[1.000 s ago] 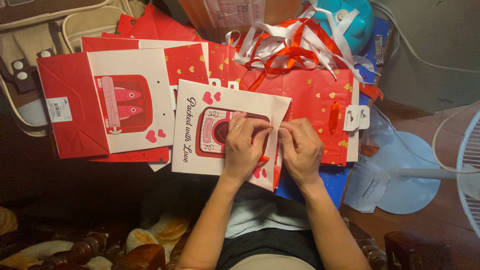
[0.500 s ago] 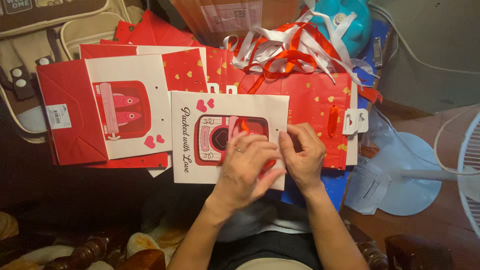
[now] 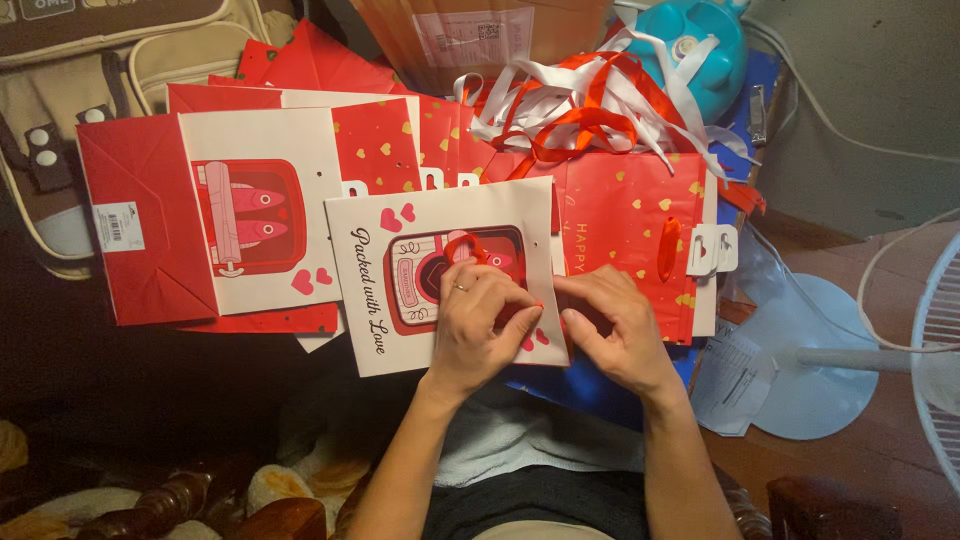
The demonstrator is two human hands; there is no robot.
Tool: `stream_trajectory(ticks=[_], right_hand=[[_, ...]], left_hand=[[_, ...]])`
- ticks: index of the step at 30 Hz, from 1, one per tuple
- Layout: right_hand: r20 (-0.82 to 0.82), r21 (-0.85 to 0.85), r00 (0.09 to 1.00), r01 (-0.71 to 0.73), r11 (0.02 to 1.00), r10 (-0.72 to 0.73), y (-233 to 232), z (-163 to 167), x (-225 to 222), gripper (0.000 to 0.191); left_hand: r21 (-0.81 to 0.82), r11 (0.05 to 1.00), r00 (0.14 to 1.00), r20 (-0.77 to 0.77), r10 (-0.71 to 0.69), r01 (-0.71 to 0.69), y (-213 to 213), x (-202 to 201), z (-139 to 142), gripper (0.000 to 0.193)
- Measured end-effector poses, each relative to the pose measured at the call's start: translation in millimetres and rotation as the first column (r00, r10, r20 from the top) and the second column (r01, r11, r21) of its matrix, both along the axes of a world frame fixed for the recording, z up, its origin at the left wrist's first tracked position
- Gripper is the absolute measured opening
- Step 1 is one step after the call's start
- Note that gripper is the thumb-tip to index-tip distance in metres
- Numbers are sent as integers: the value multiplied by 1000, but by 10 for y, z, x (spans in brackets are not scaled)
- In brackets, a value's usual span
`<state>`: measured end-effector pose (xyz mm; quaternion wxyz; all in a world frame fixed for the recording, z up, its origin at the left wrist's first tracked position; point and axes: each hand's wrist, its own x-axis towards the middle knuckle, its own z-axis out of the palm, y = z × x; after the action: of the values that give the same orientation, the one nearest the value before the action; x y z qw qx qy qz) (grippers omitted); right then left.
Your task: The person ties red ribbons onto the handles of several red gift bags. They pick up each bag, thread the ribbon through the handle, and tie a knot or bow before placing the bag down and moving to the next one.
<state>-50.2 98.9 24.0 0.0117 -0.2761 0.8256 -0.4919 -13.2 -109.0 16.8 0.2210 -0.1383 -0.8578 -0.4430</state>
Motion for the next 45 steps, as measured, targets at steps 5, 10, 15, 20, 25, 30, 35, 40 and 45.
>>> stream_trajectory(ticks=[5, 10, 15, 20, 25, 30, 35, 40, 45], right_hand=[[49, 115, 998, 34, 993, -40, -43, 23, -10, 38], [0, 50, 996, 86, 995, -86, -133, 67, 27, 23], [-47, 71, 993, 109, 992, -106, -151, 41, 30, 11], [267, -172, 953, 191, 966, -141, -136, -58, 69, 8], [271, -313, 959, 170, 934, -84, -170, -62, 65, 17], [-244, 68, 967, 92, 993, -72, -157, -81, 50, 25], [241, -254, 957, 225, 941, -163, -103, -269, 94, 10], [200, -424, 962, 257, 868, -188, -95, -238, 70, 24], [-198, -14, 976, 90, 996, -91, -186, -44, 57, 26]], left_hand=[[-16, 1000, 998, 57, -9, 10, -9, -12, 50, 33], [-50, 999, 998, 60, 10, -7, 28, -21, 107, 38], [-13, 1000, 997, 81, 7, -6, 52, -12, 100, 23], [51, 999, 997, 75, -4, 0, 24, -10, 54, 15], [76, 997, 998, 65, -19, 13, -11, -18, -4, 14], [44, 999, 999, -26, 27, -26, 20, -22, -64, 14], [73, 997, 999, 25, 30, -32, 38, -16, -72, 14], [49, 998, 999, 0, 42, -42, 45, -19, -42, 13], [48, 998, 999, -6, 39, -39, 38, -16, -20, 14]])
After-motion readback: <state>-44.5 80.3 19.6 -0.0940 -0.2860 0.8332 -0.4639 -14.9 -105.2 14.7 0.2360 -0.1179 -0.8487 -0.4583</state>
